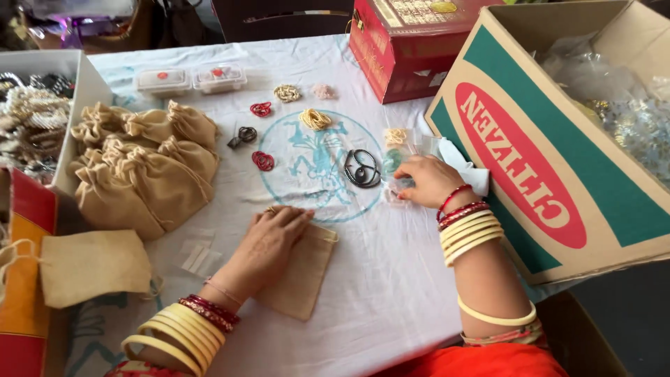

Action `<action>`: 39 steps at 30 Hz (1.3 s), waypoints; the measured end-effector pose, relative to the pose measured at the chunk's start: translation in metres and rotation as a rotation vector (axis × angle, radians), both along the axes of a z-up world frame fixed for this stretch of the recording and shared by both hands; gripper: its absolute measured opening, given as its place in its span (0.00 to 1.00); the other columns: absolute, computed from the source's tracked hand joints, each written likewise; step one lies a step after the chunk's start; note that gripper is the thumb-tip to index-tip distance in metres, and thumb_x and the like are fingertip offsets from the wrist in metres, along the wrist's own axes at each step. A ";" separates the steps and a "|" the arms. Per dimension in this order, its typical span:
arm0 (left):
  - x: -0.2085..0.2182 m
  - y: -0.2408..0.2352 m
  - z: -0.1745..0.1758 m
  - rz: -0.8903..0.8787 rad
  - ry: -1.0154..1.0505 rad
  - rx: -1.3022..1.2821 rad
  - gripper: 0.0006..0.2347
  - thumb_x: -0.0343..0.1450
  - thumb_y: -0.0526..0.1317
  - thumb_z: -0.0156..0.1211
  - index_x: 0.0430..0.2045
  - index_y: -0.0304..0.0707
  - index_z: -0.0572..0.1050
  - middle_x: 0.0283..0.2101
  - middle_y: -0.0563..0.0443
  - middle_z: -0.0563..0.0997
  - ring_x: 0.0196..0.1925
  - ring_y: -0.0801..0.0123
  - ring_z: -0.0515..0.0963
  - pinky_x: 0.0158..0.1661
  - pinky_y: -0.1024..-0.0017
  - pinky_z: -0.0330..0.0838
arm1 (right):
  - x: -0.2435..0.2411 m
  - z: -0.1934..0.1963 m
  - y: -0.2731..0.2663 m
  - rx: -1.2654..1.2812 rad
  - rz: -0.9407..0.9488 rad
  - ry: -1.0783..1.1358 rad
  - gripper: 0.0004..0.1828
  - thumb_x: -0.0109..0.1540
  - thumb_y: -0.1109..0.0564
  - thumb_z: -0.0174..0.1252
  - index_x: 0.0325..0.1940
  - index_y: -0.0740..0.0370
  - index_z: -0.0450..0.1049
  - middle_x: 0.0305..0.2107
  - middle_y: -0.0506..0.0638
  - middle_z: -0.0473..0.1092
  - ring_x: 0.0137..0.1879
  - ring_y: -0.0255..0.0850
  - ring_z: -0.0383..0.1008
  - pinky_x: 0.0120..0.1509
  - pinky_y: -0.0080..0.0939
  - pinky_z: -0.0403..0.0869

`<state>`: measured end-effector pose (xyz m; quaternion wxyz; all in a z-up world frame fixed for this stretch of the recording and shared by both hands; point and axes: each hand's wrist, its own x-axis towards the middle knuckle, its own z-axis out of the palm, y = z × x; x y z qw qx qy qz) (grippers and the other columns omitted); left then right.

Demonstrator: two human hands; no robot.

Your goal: The person picks small decorative items from a table, places them into small clear plastic bags, and then puts the bags into small burlap pouches. The person handles several items one at a time, including flower-shaped pieces and beads, and arranges them on the table before packaging.

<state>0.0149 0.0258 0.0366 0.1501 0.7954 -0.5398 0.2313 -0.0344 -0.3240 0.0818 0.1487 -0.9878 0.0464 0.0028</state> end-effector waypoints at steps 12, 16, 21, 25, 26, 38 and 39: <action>-0.009 0.007 0.029 0.012 0.361 -0.241 0.06 0.61 0.34 0.67 0.29 0.39 0.80 0.45 0.48 0.79 0.51 0.54 0.75 0.53 0.60 0.68 | 0.003 -0.007 0.020 -0.133 0.103 0.030 0.17 0.51 0.51 0.72 0.40 0.59 0.78 0.40 0.52 0.77 0.52 0.49 0.76 0.54 0.47 0.74; -0.023 0.004 0.028 0.024 0.342 -0.279 0.05 0.64 0.36 0.68 0.29 0.44 0.80 0.38 0.53 0.82 0.52 0.57 0.75 0.56 0.58 0.62 | -0.012 0.017 0.069 0.531 0.196 -0.292 0.12 0.59 0.60 0.65 0.46 0.63 0.77 0.39 0.52 0.78 0.46 0.38 0.81 0.48 0.37 0.78; -0.037 -0.002 0.025 0.070 0.262 -0.223 0.04 0.66 0.37 0.66 0.31 0.45 0.79 0.32 0.59 0.82 0.59 0.57 0.74 0.58 0.52 0.50 | -0.038 0.030 0.126 0.846 0.335 -0.225 0.16 0.58 0.65 0.65 0.51 0.65 0.76 0.37 0.48 0.77 0.41 0.32 0.77 0.44 0.33 0.78; -0.037 0.002 0.034 0.056 0.249 -0.178 0.06 0.67 0.39 0.67 0.34 0.44 0.78 0.32 0.58 0.81 0.56 0.61 0.75 0.60 0.51 0.50 | -0.039 0.025 0.137 0.609 0.310 -0.322 0.14 0.58 0.62 0.66 0.47 0.63 0.74 0.37 0.49 0.78 0.43 0.35 0.81 0.45 0.34 0.79; -0.036 0.002 0.037 0.052 0.285 -0.197 0.04 0.68 0.40 0.67 0.31 0.45 0.78 0.33 0.58 0.81 0.53 0.62 0.75 0.59 0.52 0.51 | -0.037 0.025 0.134 0.519 0.284 -0.286 0.12 0.58 0.62 0.65 0.45 0.62 0.75 0.37 0.49 0.79 0.43 0.36 0.83 0.45 0.35 0.79; -0.040 -0.001 0.032 -0.036 0.420 -0.197 0.05 0.67 0.39 0.68 0.31 0.44 0.76 0.32 0.56 0.81 0.39 0.60 0.77 0.46 0.66 0.67 | -0.030 0.028 0.122 0.462 0.489 -0.064 0.09 0.55 0.59 0.66 0.39 0.60 0.80 0.33 0.49 0.78 0.37 0.41 0.78 0.41 0.40 0.75; -0.041 0.000 0.034 -0.033 0.418 -0.200 0.05 0.67 0.39 0.68 0.31 0.44 0.76 0.32 0.56 0.81 0.39 0.60 0.77 0.46 0.66 0.67 | -0.027 0.025 0.118 0.460 0.493 -0.064 0.09 0.55 0.59 0.66 0.39 0.60 0.80 0.33 0.49 0.78 0.37 0.41 0.78 0.41 0.40 0.75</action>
